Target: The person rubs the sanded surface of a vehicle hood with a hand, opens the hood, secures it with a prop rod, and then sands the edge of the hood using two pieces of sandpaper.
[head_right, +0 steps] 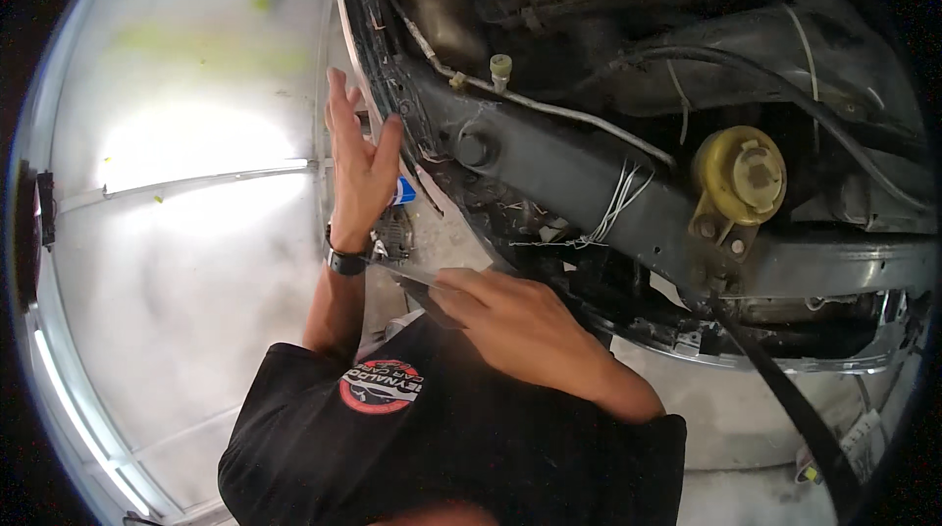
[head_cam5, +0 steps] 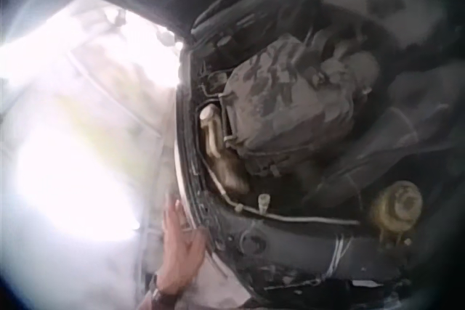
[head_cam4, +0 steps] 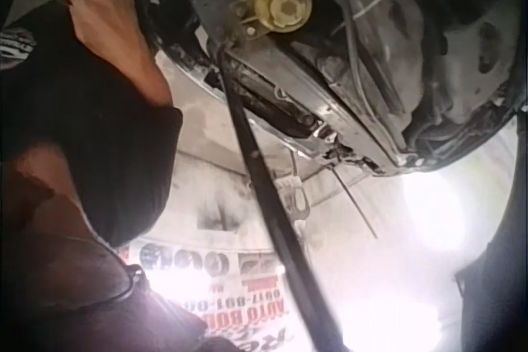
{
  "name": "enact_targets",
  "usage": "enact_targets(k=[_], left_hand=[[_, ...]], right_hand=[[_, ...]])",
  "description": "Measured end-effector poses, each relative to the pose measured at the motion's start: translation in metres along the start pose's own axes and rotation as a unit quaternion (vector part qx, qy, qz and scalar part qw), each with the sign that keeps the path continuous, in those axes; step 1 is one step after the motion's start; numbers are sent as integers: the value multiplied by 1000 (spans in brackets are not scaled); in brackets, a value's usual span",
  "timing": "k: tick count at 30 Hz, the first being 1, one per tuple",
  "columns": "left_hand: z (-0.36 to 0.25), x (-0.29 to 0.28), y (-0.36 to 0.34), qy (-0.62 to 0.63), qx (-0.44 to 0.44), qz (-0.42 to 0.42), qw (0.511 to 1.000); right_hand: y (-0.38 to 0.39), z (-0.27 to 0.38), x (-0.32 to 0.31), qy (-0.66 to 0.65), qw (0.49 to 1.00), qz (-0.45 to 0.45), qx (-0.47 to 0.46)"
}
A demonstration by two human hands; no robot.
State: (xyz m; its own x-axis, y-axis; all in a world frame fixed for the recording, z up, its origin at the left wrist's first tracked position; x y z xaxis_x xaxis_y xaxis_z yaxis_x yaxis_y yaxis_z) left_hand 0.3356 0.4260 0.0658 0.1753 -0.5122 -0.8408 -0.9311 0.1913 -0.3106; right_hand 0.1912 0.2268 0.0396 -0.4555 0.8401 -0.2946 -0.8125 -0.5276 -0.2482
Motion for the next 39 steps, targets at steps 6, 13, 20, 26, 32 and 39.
enact_targets(k=[6, 13, 20, 26, 32, 39], left_hand=[[22, -8, -74, -31, 29, -5, 999], [51, -12, -163, -141, -20, -75, 987], [11, 18, -19, -33, -2, -23, 999], [3, 31, 81, -11, -70, 39, 997], [5, 6, 138, 72, -143, 175, 971], [38, -25, 249, 360, -383, 494, 692]], right_hand=[[7, -3, -19, 0, 1000, -22, 10], [10, -2, -20, 11, 1000, -18, -4], [16, -9, -18, -21, 998, -38, 37], [18, -2, -14, -19, 999, -23, 35], [19, -2, -12, -12, 1000, -16, 21], [17, -4, -11, -6, 999, -20, 48]])
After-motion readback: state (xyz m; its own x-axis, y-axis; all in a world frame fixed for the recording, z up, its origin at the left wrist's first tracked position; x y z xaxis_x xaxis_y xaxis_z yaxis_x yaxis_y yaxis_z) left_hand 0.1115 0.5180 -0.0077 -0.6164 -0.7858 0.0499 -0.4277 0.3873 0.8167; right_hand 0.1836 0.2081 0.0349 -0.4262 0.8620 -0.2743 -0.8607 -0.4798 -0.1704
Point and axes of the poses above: each hand's wrist, its own y-axis away from the middle knuckle, its own x-axis out of the palm, z = x × y, the point moved 3 cm from there along -y, towards the middle knuckle, and after that the axes turned 1 degree about y, right-handed, at the moved point
